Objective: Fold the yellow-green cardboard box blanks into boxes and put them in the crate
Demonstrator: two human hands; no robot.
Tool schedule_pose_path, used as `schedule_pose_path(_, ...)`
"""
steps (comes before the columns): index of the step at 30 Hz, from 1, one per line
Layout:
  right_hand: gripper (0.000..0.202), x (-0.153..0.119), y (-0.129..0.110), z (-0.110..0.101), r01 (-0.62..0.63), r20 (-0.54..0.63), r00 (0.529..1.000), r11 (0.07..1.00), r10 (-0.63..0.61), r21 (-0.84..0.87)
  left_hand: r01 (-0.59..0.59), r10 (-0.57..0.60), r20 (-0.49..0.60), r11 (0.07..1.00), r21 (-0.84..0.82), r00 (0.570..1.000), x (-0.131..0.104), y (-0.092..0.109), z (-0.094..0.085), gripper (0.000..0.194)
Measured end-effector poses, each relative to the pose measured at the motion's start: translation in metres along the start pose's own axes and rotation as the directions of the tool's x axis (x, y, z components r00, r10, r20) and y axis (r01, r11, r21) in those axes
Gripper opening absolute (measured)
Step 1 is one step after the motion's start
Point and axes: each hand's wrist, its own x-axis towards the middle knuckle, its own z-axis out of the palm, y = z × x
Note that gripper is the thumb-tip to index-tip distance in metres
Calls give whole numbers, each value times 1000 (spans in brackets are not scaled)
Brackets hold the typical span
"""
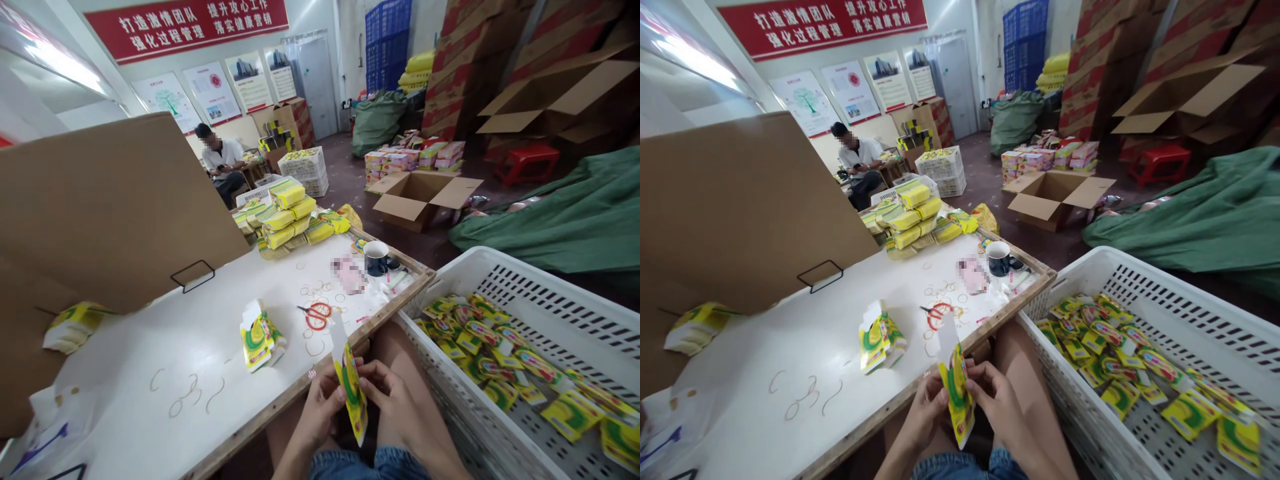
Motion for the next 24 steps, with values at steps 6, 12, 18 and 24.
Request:
schedule_pose_path(6,45,-2,3,-5,-48,15,999,998,49,-48,-3,15,-151,997,78,988,5,-7,3,41)
schedule_pose_path(12,44,4,15,-7,10,-121,992,982,-33,-190,3,53,-267,978,207,962,15,-15,4,53)
schedule_pose_path(18,34,9,2,-8,117,-150,972,926,-181,-358,18,53,-219,951,309,974,12,-8,3,72)
schedule_pose_path(24,56,11,-17,-12,141,60,990,954,-130,-266,28,-23,-26,981,194,999,9,13,-3,79)
